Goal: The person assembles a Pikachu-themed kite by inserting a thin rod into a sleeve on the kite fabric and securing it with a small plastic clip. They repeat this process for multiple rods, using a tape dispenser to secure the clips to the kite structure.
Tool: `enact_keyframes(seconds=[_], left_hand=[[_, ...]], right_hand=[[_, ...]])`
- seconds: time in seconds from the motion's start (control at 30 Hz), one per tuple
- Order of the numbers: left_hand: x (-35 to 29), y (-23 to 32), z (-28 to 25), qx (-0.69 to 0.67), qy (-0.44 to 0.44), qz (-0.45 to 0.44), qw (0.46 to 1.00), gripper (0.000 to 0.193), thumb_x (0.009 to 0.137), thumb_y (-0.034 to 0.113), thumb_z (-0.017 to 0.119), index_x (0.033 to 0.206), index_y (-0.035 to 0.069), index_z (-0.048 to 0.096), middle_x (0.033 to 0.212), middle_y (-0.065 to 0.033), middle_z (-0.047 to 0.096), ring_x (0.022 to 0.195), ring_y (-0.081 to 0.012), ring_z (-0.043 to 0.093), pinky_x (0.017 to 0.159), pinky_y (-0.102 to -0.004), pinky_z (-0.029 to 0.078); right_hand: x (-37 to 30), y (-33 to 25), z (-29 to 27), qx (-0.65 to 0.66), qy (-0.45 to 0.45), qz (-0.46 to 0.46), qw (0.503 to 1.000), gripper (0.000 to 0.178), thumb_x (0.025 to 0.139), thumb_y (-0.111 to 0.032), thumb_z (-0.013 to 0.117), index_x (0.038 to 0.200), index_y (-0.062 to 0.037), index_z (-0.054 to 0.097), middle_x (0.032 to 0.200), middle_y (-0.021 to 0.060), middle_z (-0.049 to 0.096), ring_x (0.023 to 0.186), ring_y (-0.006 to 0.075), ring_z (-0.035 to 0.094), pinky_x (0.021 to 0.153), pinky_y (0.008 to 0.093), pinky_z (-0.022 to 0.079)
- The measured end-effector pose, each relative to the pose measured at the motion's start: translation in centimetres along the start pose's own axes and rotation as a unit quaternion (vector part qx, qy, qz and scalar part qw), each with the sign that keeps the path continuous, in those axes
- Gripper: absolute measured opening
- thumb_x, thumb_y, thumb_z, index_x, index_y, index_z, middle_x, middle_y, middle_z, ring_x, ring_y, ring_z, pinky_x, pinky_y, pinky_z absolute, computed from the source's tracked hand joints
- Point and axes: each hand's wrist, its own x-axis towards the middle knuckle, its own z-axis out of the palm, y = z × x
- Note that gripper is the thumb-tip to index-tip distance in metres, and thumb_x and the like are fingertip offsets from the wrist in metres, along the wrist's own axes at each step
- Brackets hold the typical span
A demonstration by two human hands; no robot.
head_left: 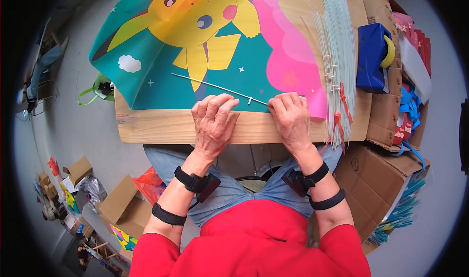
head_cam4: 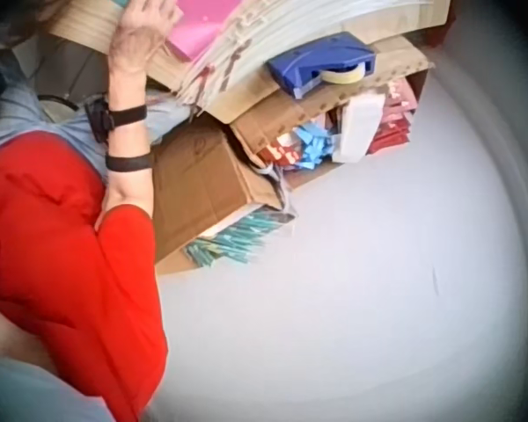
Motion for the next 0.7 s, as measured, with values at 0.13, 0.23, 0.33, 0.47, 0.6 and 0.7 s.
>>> enact_keyframes(seconds=[0.13,0.23,0.33,0.47,0.6,0.7], left_hand=[[0.1,-0.1,0.2,-0.016,-0.018,0.009,1.0,0.033,0.077,0.009,0.071,0.108,0.013,0.06,0.109,-0.0024,0.058,0.105,-0.0249,0.052,0.093,-0.0399,0.036],[0.7,0.3,0.2,-0.006,-0.04,0.045,0.998,0.03,0.077,0.008,0.07,0.105,0.013,0.06,0.107,-0.0032,0.058,0.104,-0.0256,0.053,0.092,-0.0403,0.036],[-0.3,-0.3,1.1,0.019,-0.007,0.056,0.998,0.028,0.076,0.008,0.07,0.102,0.013,0.06,0.106,-0.0032,0.058,0.103,-0.0243,0.054,0.093,-0.0399,0.036],[0.2,-0.1,0.5,0.04,-0.042,0.071,0.996,0.025,0.077,0.008,0.069,0.1,0.013,0.062,0.104,-0.0016,0.059,0.103,-0.0232,0.055,0.094,-0.0398,0.035],[-1.2,-1.8,-0.7,0.074,-0.064,0.052,0.994,0.021,0.081,0.014,0.068,0.101,0.014,0.063,0.107,-0.0007,0.059,0.105,-0.0215,0.054,0.096,-0.0405,0.034],[-2.0,-2.6,-1.5,0.081,-0.079,0.049,0.992,0.025,0.083,0.016,0.066,0.108,0.014,0.063,0.11,-0.0019,0.058,0.107,-0.0224,0.053,0.095,-0.0403,0.035]], right_hand=[[0.7,-0.9,-0.4,0.01,-0.024,0.045,0.999,0.013,0.074,-0.015,0.063,0.084,-0.0091,0.058,0.085,0.0045,0.055,0.087,0.022,0.054,0.076,0.0367,0.04],[1.2,-1.0,-0.3,-0.033,-0.045,0.03,0.998,0.015,0.074,-0.016,0.066,0.084,-0.0088,0.058,0.085,0.0052,0.055,0.086,0.0221,0.054,0.076,0.0374,0.04],[2.1,-1.7,-1.5,-0.054,-0.05,0.011,0.997,0.014,0.076,-0.014,0.066,0.084,-0.0081,0.057,0.085,0.0064,0.055,0.088,0.0223,0.054,0.078,0.0374,0.041],[2.6,0.2,-2.0,-0.024,0.018,-0.006,1.0,0.016,0.078,-0.01,0.061,0.094,-0.0056,0.06,0.092,0.009,0.058,0.093,0.0237,0.057,0.083,0.0376,0.043],[-0.5,2.4,-2.9,0.0,0.067,0.061,0.996,0.035,0.081,-0.004,0.06,0.116,-0.0011,0.058,0.107,0.0122,0.062,0.096,0.0261,0.06,0.082,0.0378,0.047],[-4.6,3.7,-4.0,0.012,0.085,0.138,0.987,0.031,0.08,-0.003,0.063,0.111,-0.0005,0.059,0.107,0.0113,0.062,0.095,0.0259,0.059,0.078,0.0366,0.049]])
